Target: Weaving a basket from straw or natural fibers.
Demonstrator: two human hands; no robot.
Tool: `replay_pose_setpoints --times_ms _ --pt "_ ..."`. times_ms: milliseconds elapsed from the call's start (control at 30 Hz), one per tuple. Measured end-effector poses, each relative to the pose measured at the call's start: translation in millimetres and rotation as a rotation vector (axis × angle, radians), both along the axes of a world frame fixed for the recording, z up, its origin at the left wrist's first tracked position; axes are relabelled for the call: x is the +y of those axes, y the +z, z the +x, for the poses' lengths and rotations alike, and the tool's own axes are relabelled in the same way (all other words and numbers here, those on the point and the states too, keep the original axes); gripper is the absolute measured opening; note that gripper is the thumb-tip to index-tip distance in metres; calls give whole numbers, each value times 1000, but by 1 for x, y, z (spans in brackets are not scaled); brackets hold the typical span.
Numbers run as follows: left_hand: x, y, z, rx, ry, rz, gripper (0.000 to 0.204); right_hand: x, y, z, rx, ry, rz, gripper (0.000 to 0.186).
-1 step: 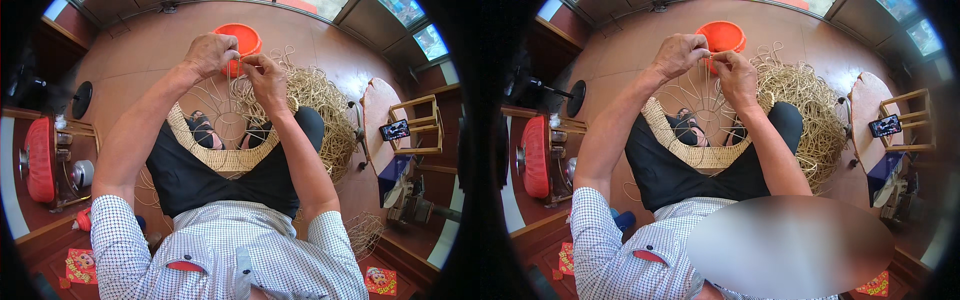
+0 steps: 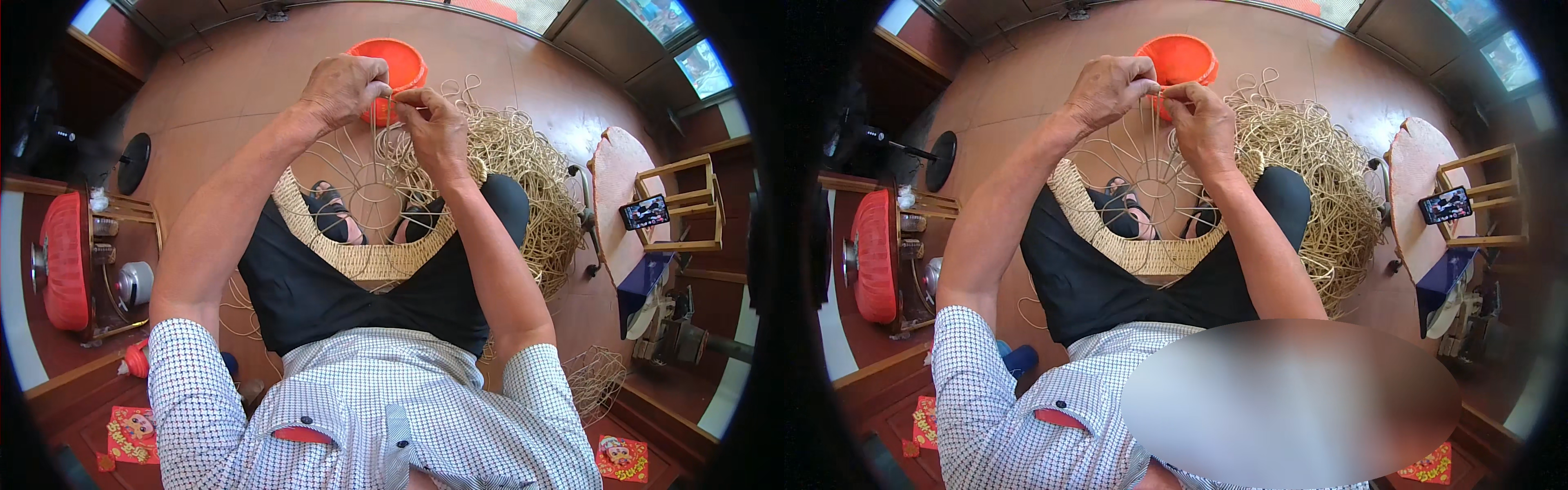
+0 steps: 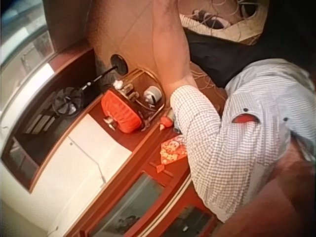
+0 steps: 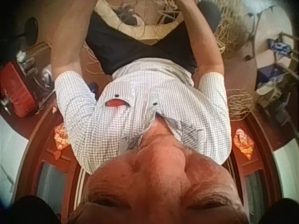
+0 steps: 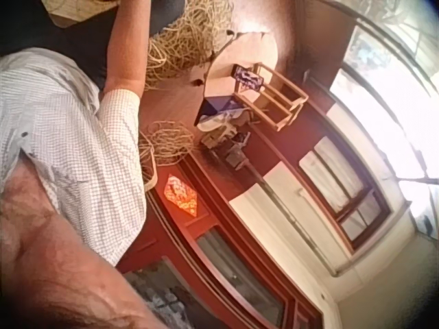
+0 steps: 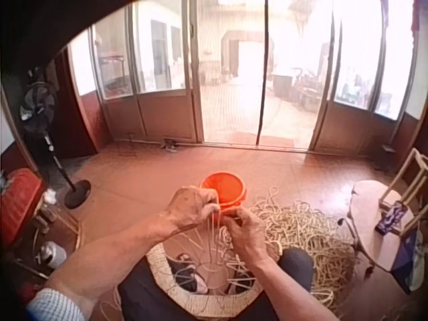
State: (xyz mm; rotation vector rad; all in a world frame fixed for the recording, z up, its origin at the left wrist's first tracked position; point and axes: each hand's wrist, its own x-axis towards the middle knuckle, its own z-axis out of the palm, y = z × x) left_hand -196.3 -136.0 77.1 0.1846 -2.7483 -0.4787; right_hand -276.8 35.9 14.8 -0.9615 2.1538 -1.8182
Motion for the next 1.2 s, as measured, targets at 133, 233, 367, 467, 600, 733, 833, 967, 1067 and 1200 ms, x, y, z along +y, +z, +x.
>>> replay_pose_setpoints --times_ms 133,233,367,467,600,733,833,967,1067,1200 --pt "0 0 2 1 17 6 20 -6 -3 -3 -42 13 11 15" --pt "0 1 3 -13 33 1 21 -8 -5 -4 -18 0 24 15" --pt "2 5 2 -34 38 -14 20 -9 -6 -4 17 12 -21 15" --pt "2 9 -1 -74 48 13 20 -7 -4 -2 64 3 -32 14" --pt "-6 10 -4 -87 47 29 19 -5 2 2 174 10 -60 14" --pt "-9 15 -8 -179 59 109 18 -3 3 3 179 23 -89 14" --pt "-10 19 -10 -226 61 131 18 -2 3 4 265 4 -56 14" --pt "-10 22 -15 -299 70 205 15 -2 0 4 278 0 -64 15" --pt "-16 20 -17 -346 48 241 14 -1 3 3 314 9 -42 15" --pt "-38 -1 -21 -502 4 539 15 -4 2 -2 281 45 -8 14"
